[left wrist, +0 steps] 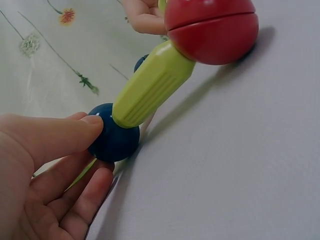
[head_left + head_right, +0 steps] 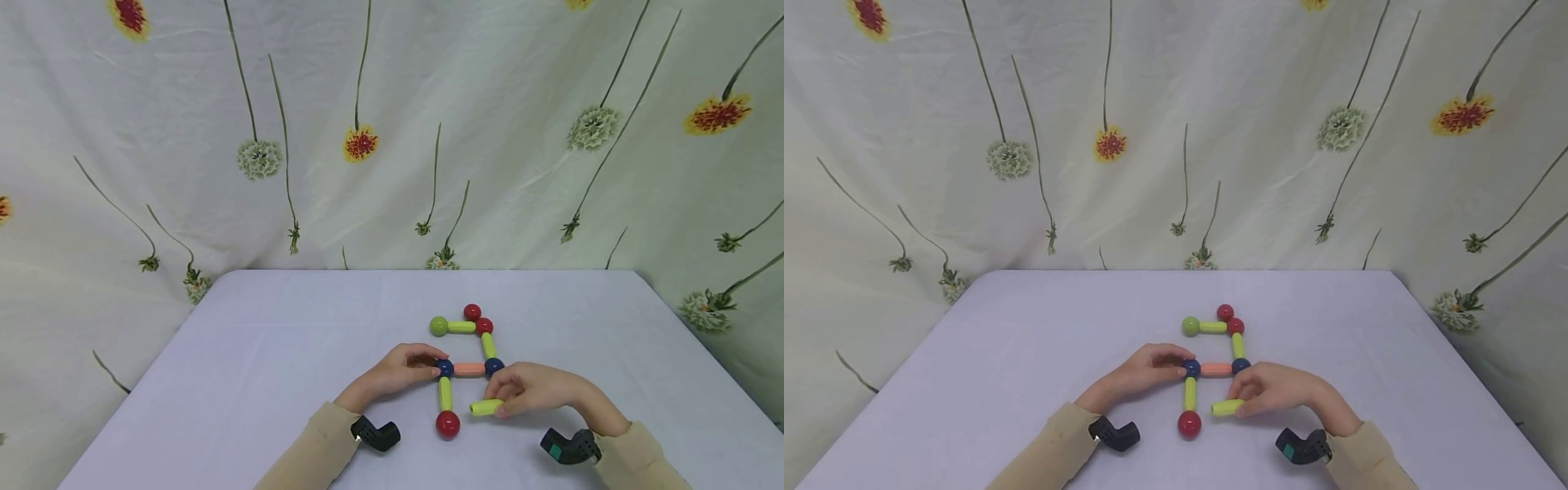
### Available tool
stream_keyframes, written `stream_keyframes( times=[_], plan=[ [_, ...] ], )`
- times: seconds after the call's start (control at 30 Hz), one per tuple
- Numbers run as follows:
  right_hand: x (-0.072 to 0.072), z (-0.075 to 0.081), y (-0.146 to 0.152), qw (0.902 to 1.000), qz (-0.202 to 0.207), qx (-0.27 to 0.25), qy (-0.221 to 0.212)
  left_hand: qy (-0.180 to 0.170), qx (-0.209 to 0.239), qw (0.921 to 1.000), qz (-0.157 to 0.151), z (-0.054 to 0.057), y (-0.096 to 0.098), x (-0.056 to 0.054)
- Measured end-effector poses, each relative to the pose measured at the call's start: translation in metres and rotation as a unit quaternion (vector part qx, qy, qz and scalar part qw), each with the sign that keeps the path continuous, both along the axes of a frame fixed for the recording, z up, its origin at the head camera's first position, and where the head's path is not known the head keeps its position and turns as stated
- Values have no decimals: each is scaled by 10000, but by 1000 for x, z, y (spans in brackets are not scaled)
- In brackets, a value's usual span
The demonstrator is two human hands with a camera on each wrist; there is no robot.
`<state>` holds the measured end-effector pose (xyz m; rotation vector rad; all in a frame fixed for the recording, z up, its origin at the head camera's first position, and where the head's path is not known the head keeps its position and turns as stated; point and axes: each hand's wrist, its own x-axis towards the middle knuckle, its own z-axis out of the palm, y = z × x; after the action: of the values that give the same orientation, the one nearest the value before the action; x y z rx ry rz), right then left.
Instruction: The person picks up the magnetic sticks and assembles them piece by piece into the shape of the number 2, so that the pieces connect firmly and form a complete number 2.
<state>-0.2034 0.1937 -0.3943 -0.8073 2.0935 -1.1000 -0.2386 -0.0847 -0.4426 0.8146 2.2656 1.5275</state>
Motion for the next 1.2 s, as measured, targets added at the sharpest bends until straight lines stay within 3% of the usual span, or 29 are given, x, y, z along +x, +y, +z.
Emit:
stream_keyframes(
  times=[0.5,1.2],
  plan=[
    [1,-2,1,9993,259,-67,253,-66,-75,9999,55,-1,0,0],
    [3,-6,-3,9989,425,-58,191,-137,-18,9999,47,-1,1,0]
  ],
)
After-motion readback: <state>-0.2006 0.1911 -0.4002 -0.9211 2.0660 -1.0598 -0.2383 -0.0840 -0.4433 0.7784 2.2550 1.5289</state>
